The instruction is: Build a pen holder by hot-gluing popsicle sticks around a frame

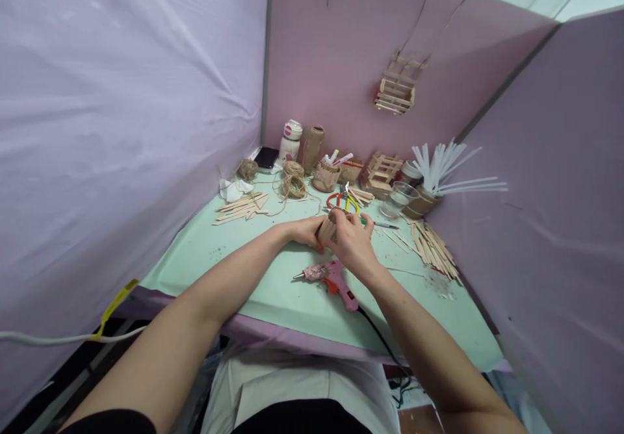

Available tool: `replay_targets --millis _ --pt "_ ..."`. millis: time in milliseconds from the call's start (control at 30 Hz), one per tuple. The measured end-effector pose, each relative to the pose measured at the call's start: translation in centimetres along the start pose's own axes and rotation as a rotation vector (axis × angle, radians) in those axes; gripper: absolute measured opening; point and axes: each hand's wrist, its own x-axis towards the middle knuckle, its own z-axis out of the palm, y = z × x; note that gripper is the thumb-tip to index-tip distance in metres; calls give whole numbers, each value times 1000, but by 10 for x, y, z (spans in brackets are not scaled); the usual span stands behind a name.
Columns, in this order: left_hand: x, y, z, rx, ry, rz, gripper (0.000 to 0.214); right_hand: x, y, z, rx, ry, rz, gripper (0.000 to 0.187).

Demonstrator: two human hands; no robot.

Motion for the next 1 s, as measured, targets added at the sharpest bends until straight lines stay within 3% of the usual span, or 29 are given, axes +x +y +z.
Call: replay_targets --millis 533,767,1000 --pt "-1 -2 -1 74 3 -19 74 2 1 8 13 141 25 36" --pt "0 -4 0 71 11 4 78 2 3 10 65 142 4 23" --pt "0 -4 0 59 11 6 72 2 0 1 110 111 -3 28"
